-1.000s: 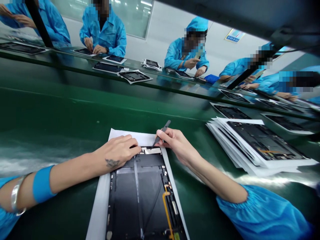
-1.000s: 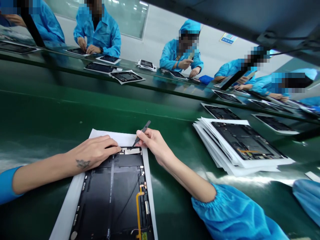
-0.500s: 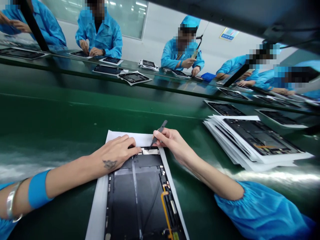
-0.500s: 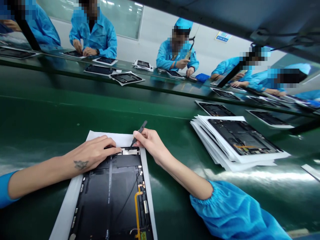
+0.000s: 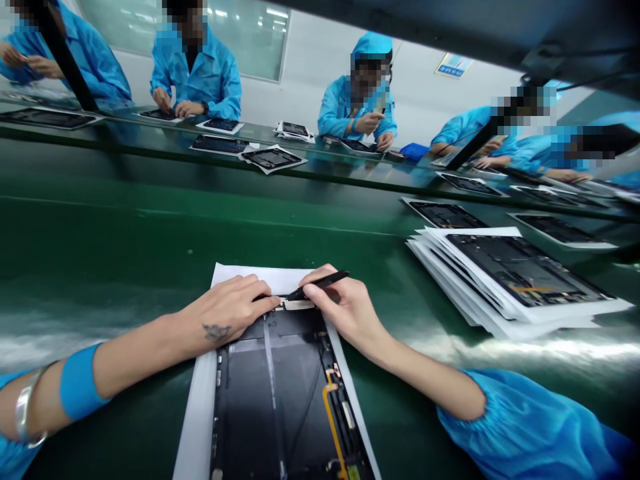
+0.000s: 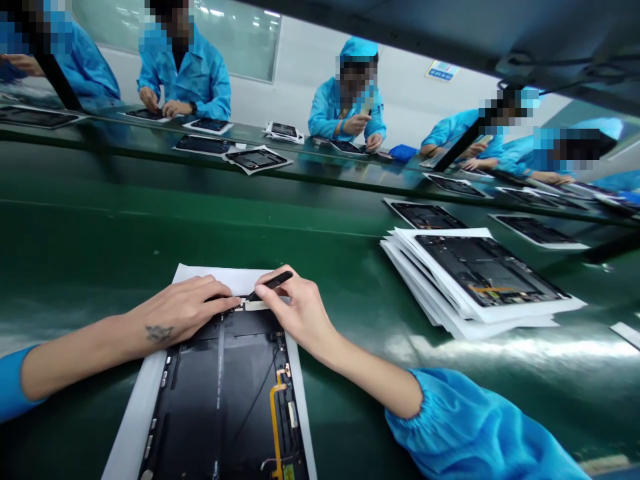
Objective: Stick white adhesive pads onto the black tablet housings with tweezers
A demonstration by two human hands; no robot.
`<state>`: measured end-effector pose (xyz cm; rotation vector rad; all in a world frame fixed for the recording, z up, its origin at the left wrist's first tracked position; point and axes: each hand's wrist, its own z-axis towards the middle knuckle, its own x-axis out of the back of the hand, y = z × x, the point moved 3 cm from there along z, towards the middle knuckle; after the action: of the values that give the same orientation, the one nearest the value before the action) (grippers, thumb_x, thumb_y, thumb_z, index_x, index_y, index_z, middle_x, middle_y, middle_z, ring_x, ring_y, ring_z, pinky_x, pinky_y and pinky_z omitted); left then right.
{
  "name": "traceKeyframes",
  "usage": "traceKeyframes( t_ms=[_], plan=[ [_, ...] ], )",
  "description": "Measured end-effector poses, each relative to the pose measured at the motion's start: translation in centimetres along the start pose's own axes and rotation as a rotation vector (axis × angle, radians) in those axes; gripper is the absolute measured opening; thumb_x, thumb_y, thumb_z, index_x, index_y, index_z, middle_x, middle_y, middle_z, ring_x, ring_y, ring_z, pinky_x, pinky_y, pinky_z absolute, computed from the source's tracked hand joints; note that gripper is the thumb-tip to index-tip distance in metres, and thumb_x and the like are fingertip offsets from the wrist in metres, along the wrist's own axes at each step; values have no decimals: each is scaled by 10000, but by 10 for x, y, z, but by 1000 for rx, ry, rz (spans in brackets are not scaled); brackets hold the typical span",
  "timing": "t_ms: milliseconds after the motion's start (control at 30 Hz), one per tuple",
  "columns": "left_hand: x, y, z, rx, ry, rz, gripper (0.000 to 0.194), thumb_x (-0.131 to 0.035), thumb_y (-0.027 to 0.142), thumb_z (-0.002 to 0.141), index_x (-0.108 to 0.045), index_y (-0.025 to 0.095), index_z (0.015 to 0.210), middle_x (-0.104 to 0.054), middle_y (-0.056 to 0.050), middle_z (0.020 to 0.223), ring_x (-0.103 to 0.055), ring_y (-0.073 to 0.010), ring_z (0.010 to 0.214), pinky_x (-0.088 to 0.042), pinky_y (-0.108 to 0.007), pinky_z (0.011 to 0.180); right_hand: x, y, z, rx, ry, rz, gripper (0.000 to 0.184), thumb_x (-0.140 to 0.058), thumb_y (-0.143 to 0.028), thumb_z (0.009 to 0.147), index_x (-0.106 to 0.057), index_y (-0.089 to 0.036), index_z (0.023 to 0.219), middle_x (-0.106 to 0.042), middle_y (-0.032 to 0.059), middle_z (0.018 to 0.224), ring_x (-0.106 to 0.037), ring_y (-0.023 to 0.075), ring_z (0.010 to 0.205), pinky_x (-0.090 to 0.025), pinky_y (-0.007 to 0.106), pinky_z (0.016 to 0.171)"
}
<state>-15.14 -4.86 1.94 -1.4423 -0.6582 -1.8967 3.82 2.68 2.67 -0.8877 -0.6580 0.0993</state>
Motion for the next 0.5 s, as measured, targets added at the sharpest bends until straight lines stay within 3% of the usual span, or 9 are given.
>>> traceKeyframes(
  t_ms=[133,367,500],
  plan=[
    [1,0,1,-7,4,-4,320,-407,37,943,-628,136,1152,-644,-90,1019,-595,-213,877,-511,-327,760,-5,-2,0,122,-26,-41,169,-587,-275,952,-688,-192,843,-720,46,847,-661,184,835,-524,292,746],
    [1,-1,0,-7,6,-3,318,-374,63,969,-631,134,1143,-646,-89,1018,-592,-205,868,-520,-325,754,-6,-7,-3,312,-65,-57,121,-580,-231,961,-684,-187,917,-695,41,782,-636,186,778,-517,337,729],
    [0,-1,0,-16,14,-2,314,-374,66,972,-631,130,1141,-647,-93,1013,-597,-213,872,-524,-333,745,-7,-6,-4,284,-25,-41,107,-585,-215,957,-679,-185,916,-701,41,800,-640,175,779,-521,322,724]
  ],
)
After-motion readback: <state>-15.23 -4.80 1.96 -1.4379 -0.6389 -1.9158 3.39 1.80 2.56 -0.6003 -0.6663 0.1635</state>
